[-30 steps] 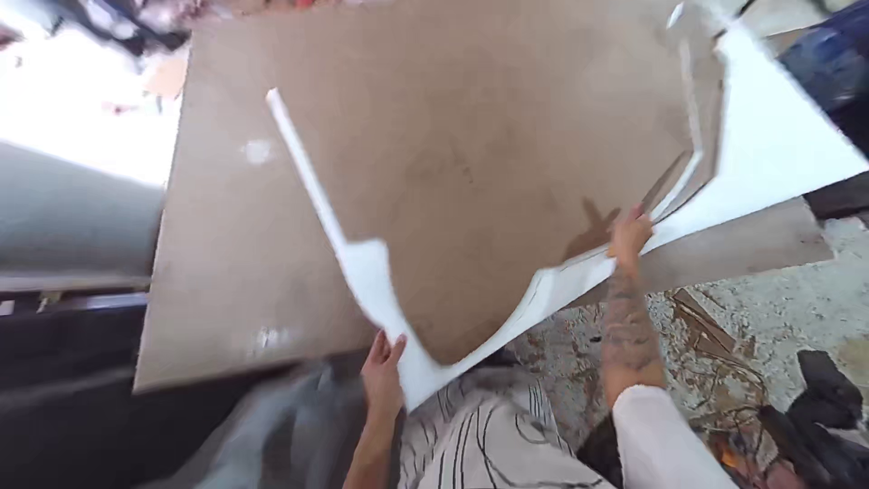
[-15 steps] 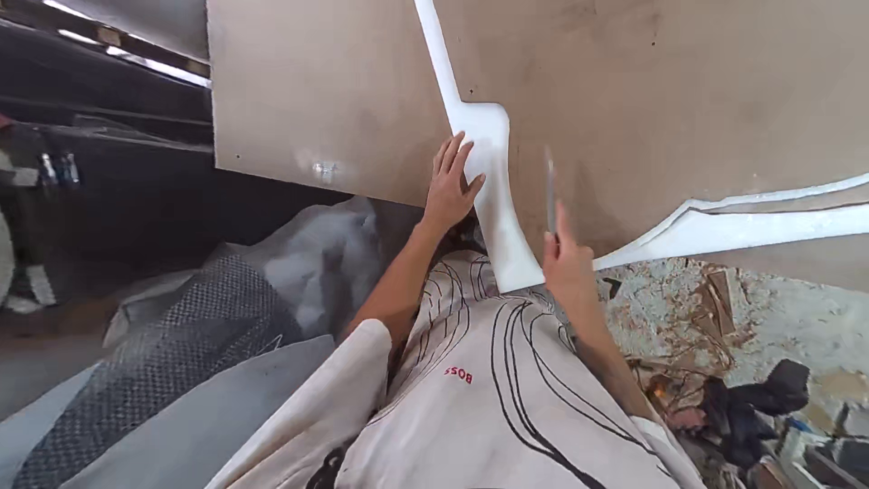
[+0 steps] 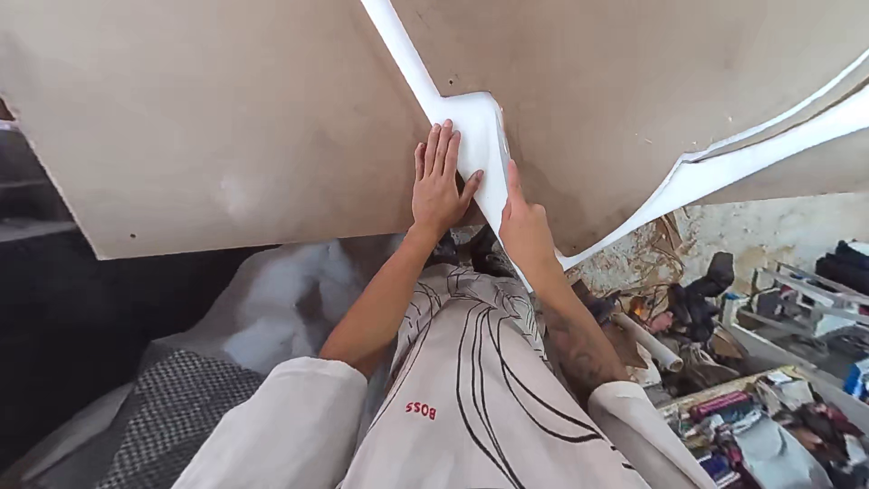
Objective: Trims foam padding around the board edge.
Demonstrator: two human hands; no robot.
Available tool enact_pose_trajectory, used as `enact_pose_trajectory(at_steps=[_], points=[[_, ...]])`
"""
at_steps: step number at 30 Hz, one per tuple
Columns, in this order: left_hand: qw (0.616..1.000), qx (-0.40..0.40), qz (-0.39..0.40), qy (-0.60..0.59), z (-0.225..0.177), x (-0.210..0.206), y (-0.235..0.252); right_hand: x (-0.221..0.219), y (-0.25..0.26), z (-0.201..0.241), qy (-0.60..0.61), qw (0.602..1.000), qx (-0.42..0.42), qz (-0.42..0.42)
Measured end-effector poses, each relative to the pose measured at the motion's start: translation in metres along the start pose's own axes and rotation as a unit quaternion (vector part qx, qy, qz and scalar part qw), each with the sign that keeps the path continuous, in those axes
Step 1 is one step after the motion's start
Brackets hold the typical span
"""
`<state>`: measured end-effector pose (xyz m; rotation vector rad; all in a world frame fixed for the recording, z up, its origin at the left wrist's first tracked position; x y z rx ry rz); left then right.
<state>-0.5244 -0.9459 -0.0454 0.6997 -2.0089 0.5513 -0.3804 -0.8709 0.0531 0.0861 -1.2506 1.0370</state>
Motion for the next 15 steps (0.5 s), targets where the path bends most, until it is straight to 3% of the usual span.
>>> enact_pose_trajectory(at_steps=[15], points=[[1.000,-0.017,0.003,0.012,-0.0004,0.0001,-0.0048,-0.0039,0.0064,0.0108,-0.007,0.999,-0.031,-0.001]])
Point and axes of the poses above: each hand's wrist, its own y-axis towards the middle knuckle, its own x-axis out of the back of the hand, z = x × y, the point moved 4 cm from there along y, towards the middle knuckle, and after that the axes turned 12 degrees about x, right-handed, at the moved point
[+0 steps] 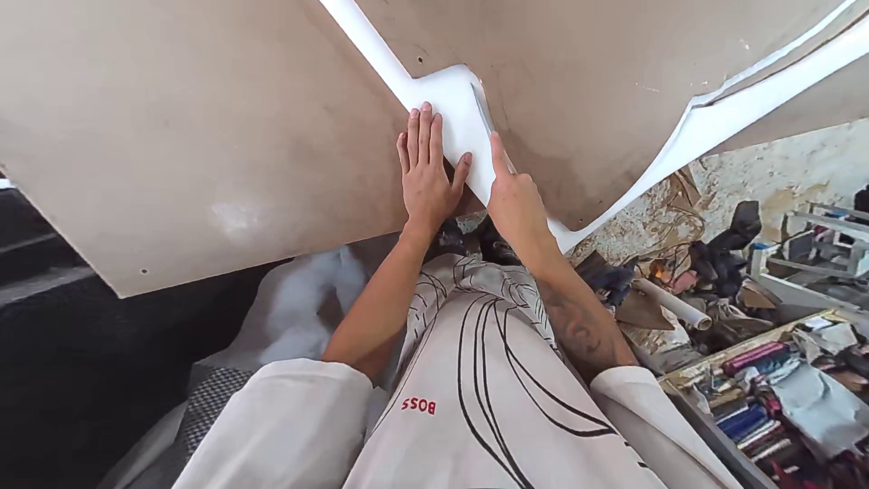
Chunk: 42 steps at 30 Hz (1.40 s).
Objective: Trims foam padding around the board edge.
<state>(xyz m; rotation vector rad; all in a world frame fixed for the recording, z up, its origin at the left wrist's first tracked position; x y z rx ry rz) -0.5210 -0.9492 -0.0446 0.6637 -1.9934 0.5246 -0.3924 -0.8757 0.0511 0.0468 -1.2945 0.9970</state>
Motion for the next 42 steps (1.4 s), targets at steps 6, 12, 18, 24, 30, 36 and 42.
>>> enact_pose_trajectory(at_steps=[6,12,18,24,30,36,42], points=[[1.000,-0.005,-0.007,-0.007,0.001,0.001,-0.006,-0.001,-0.013,-0.001,0.027,1.000,-0.002,0.014],[1.000,0.002,-0.013,0.004,0.003,-0.002,-0.006,-0.005,-0.029,-0.027,-0.008,0.998,0.027,0.047],[0.999,0.005,-0.036,0.012,0.002,-0.006,-0.002,0.000,-0.041,-0.039,0.007,0.996,0.038,0.085],[0.999,-0.008,-0.046,0.013,0.003,-0.008,-0.002,-0.007,-0.059,-0.053,0.015,0.992,0.032,0.118],[0.996,0.003,-0.037,-0.079,-0.008,-0.006,-0.023,-0.008,-0.075,-0.069,0.003,0.991,0.060,0.118],[0.944,0.135,0.064,-0.293,-0.048,-0.018,-0.155,-0.008,-0.090,-0.092,0.025,0.985,0.082,0.151],[0.733,0.363,0.300,-0.490,-0.102,-0.075,-0.232,0.002,-0.091,-0.109,-0.011,0.982,0.121,0.147]])
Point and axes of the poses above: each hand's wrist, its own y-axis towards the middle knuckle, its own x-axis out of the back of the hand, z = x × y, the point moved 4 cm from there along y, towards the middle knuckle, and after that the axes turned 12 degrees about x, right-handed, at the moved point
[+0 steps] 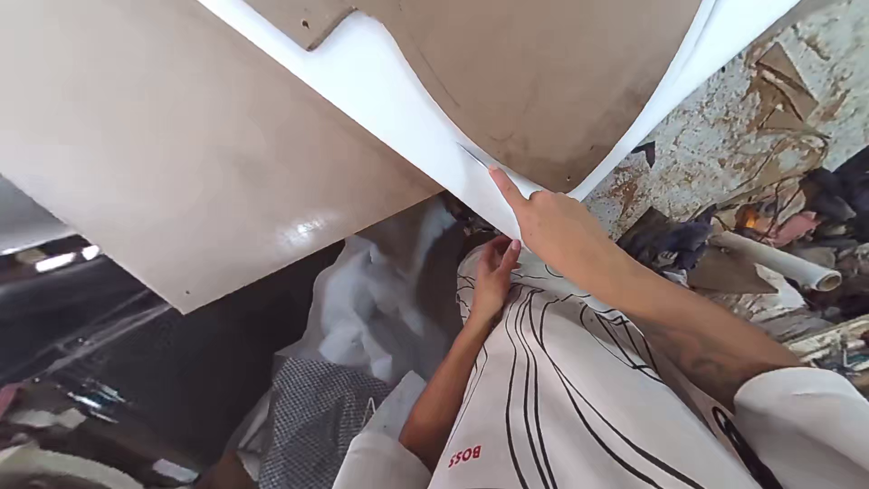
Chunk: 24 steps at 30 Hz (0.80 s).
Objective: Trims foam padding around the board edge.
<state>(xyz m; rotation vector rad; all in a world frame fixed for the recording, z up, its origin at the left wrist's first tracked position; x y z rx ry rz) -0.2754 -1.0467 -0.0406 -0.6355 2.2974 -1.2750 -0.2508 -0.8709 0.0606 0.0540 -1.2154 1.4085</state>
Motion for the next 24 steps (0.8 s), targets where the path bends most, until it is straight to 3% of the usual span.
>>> enact_pose_trajectory(at_steps=[4,8,14,24], points=[[0.990,0.011,-0.018,-0.136,-0.003,-0.032,0.002,0.002,-0.001,-0.007,0.013,1.000,0.015,0.016],[0.988,-0.022,-0.058,-0.144,0.001,-0.037,-0.003,-0.011,-0.006,-0.008,0.012,0.999,0.014,0.032],[0.990,-0.015,-0.034,-0.135,0.000,-0.031,0.005,-0.021,-0.011,-0.016,0.005,0.998,0.004,0.056],[0.991,-0.018,-0.046,-0.126,0.007,-0.032,0.003,-0.037,-0.036,-0.046,-0.074,0.997,0.016,0.026]])
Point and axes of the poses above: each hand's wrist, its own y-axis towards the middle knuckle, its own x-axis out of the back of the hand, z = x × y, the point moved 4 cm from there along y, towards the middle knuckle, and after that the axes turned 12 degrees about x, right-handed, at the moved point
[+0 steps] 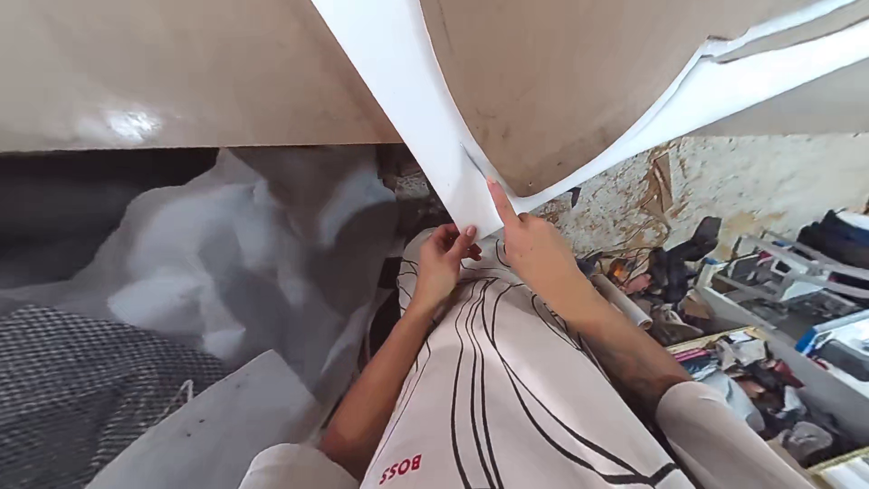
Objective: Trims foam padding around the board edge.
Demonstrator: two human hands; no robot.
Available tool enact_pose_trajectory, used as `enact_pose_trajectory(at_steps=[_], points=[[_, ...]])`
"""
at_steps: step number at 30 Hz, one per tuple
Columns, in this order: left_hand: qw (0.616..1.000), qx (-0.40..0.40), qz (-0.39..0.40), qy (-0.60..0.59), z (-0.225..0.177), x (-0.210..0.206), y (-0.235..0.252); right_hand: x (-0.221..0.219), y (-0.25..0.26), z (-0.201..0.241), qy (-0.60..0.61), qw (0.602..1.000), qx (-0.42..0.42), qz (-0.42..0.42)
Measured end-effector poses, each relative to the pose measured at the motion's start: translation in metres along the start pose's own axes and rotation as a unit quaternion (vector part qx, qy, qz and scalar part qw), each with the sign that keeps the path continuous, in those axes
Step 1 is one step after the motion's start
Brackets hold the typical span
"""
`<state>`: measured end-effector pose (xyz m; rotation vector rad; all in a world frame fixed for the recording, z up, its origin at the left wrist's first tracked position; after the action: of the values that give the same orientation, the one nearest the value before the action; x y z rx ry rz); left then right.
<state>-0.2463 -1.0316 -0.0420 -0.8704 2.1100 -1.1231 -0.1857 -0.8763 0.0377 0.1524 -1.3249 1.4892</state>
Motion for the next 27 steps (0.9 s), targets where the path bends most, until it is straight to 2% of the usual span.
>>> enact_pose_trajectory(at_steps=[8,13,15,17,20,22,25,27], points=[[0.999,-0.012,-0.025,-0.017,0.005,-0.005,-0.005,-0.010,-0.024,-0.021,-0.027,0.997,0.053,-0.039],[0.999,-0.016,-0.034,-0.001,0.009,-0.006,-0.005,-0.014,-0.048,-0.036,-0.004,0.998,0.060,-0.014],[0.998,-0.038,-0.044,0.023,0.009,-0.007,-0.007,-0.009,-0.056,-0.041,0.020,0.998,0.060,0.022],[0.995,-0.057,-0.061,0.059,0.008,-0.007,-0.009,-0.004,-0.053,-0.037,0.006,0.998,0.055,0.043],[0.992,-0.056,-0.070,0.092,0.009,-0.003,-0.013,-0.014,-0.051,-0.033,-0.035,0.998,0.044,0.033],[0.992,-0.062,-0.071,0.088,0.007,0.000,-0.013,-0.032,-0.074,-0.057,-0.035,0.997,0.025,0.068],[0.991,-0.073,-0.087,0.073,0.014,0.014,-0.011,-0.069,-0.146,-0.131,-0.027,0.984,-0.060,0.166],[0.993,-0.084,-0.071,0.040,0.019,0.025,-0.010,-0.072,-0.186,-0.172,-0.010,0.985,-0.075,0.156]])
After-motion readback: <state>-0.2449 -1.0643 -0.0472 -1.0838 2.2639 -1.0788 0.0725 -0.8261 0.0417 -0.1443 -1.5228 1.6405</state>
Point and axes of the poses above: each hand's wrist, its own y-axis towards the middle knuckle, its own x-axis out of the back of the hand, z = x × y, the point moved 4 cm from there along y, towards the middle knuckle, and after that the axes turned 12 degrees about x, right-handed, at the moved point
